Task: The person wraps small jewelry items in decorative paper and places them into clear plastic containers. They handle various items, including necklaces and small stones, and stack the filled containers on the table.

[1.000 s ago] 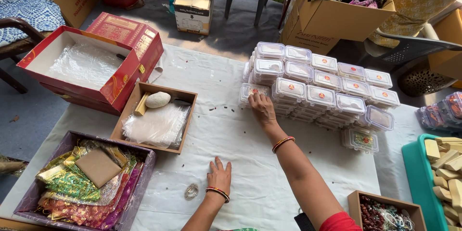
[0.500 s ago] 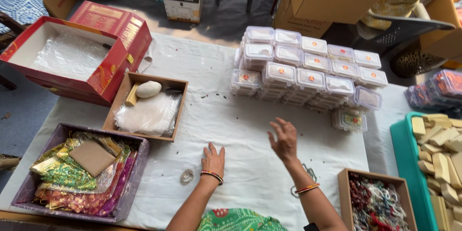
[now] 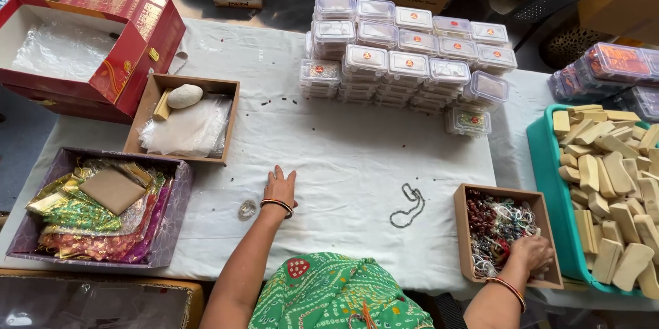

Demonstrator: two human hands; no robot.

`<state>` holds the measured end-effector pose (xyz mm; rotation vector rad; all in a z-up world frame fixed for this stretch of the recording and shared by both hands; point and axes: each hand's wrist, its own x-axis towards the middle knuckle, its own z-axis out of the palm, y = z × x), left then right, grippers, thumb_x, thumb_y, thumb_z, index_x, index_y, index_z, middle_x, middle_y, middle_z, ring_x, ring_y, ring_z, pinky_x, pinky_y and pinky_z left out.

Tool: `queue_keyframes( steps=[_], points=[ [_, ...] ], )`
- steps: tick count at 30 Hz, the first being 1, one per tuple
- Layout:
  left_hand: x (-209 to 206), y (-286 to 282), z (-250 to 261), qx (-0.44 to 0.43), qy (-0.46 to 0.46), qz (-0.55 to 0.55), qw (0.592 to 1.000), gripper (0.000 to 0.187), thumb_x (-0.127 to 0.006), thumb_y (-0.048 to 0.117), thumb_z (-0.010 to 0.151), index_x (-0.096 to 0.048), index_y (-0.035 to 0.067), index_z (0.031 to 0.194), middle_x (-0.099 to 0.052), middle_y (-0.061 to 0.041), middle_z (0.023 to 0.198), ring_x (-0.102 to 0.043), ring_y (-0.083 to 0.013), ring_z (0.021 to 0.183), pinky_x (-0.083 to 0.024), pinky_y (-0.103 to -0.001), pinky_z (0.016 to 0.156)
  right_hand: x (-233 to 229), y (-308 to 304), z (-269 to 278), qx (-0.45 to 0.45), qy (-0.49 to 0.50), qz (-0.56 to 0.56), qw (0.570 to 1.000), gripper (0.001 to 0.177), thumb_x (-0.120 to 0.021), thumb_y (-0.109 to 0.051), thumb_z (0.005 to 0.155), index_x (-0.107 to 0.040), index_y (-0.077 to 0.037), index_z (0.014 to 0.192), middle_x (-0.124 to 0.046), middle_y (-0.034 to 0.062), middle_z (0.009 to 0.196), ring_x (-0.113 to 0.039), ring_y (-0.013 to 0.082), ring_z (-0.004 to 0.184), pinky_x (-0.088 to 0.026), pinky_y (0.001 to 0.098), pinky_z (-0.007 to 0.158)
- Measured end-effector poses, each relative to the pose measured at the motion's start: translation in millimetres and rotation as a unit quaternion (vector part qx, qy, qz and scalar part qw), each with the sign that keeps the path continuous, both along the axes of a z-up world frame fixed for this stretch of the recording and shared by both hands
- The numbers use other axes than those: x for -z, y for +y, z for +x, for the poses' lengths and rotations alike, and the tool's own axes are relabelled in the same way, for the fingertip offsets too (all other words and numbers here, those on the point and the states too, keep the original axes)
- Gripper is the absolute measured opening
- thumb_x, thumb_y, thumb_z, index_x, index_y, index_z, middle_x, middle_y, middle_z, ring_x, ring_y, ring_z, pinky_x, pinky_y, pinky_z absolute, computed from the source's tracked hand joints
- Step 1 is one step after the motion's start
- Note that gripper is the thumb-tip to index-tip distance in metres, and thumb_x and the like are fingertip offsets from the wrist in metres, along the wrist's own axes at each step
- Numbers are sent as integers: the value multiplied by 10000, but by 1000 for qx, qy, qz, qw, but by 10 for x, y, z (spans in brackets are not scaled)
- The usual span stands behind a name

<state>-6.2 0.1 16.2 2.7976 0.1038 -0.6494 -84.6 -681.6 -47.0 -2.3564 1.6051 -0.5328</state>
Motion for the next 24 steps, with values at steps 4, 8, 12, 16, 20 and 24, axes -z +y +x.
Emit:
queue_keyframes(
  steps=[4, 8, 12, 16, 20, 24],
  points=[
    [-46, -8, 22, -13, 19, 0, 1000, 985, -919, 203, 757, -362, 224, 1569, -144, -250, 1667, -266, -456, 1504, -450, -464, 1140, -343, 36, -102, -93, 46, -3, 995, 232, -777, -178, 911, -781, -81, 1122, -720, 232, 1196, -624, 433, 1150, -475, 594, 994],
    [-3, 28, 6, -13, 15, -2, 1000, 970, -922, 209, 755, -380, 224, 1560, -158, -239, 1668, -264, -444, 1511, -435, -458, 1158, -654, 163, -103, -98, 23, -15, 995, 164, -860, -138, 835, -809, -109, 988, -770, 177, 931, -722, 368, 901, -565, 533, 848],
    [33, 46, -46, 3, 12, -2, 1000, 949, -920, 269, 754, -404, 214, 1548, -198, -233, 1655, -278, -432, 1505, -434, -471, 1152, -836, 89, -72, -139, -100, -163, 972, 153, -761, 23, 871, -824, -101, 936, -770, 160, 917, -744, 326, 808, -606, 460, 720],
    [-116, -64, -80, 44, 23, 15, 999, 921, -889, 414, 768, -420, 224, 1538, -266, -196, 1635, -280, -387, 1517, -361, -529, 1183, -1699, 484, 26, -241, -235, -160, 928, 88, -780, 37, 945, -799, -41, 981, -778, 138, 961, -732, 251, 778, -575, 403, 671],
    [-376, -398, -91, 84, -16, -12, 996, 869, -861, 474, 786, -445, 228, 1508, -312, -171, 1609, -255, -358, 1524, -274, -568, 1207, -2596, 1129, 117, -305, -289, -137, 897, 77, -770, 56, 993, -781, -7, 1035, -774, 128, 991, -737, 202, 847, -582, 327, 724],
    [-594, -815, -20, 162, -192, -174, 952, 620, -786, 449, 852, -600, 169, 1372, -533, -125, 1474, -440, -317, 1403, -373, -496, 1147, -3157, 1833, 309, -497, -425, 170, 738, 132, -674, 76, 1062, -705, 13, 1174, -759, 118, 1107, -710, 140, 918, -592, 263, 846]
  ],
)
